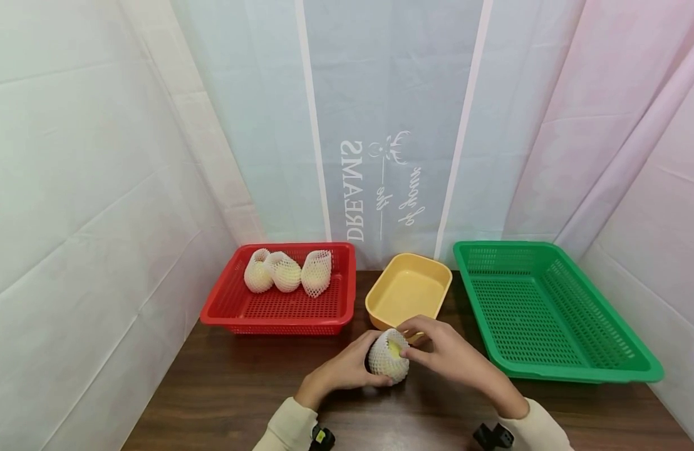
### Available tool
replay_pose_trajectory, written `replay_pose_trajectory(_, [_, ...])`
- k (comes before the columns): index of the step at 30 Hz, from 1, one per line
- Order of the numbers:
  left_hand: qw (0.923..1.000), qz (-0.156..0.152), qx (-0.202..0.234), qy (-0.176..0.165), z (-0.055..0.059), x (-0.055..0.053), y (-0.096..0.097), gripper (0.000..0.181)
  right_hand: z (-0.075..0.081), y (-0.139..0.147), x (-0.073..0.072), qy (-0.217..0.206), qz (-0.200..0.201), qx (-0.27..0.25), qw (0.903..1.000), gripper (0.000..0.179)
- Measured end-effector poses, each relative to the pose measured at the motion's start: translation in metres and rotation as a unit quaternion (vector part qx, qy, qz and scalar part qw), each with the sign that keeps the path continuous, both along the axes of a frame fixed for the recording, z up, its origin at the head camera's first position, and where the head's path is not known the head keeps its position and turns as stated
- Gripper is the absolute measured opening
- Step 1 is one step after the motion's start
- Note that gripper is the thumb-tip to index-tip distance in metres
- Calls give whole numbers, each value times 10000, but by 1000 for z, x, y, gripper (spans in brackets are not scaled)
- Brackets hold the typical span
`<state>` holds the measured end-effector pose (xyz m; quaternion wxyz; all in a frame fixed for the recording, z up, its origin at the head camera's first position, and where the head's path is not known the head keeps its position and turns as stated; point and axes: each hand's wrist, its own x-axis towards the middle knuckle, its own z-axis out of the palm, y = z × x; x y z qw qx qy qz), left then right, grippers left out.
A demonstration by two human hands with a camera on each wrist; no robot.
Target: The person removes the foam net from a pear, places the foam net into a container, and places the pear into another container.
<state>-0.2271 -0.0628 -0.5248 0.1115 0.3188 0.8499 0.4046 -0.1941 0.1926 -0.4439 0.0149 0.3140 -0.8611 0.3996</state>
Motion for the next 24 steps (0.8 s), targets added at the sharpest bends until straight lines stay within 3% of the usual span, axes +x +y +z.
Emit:
replay_pose_trajectory(6, [10000, -19, -3, -3, 0, 0, 0, 81, 12, -8, -3, 582, -64, -48, 9983, 18])
replay_pose_trajectory(12, [10000, -54, 36, 22, 0, 0, -1, 79, 22, -16, -4, 524, 146, 195, 9983, 13])
replay_pose_trajectory(18, [9997, -130, 66, 188, 0, 1, 0, 79, 20, -25, -4, 855, 394, 674, 9933, 20])
replay_pose_trajectory(24, [9997, -167, 93, 160, 0, 1, 1, 81, 15, -30, -3, 1196, 213, 1074, 9868, 21])
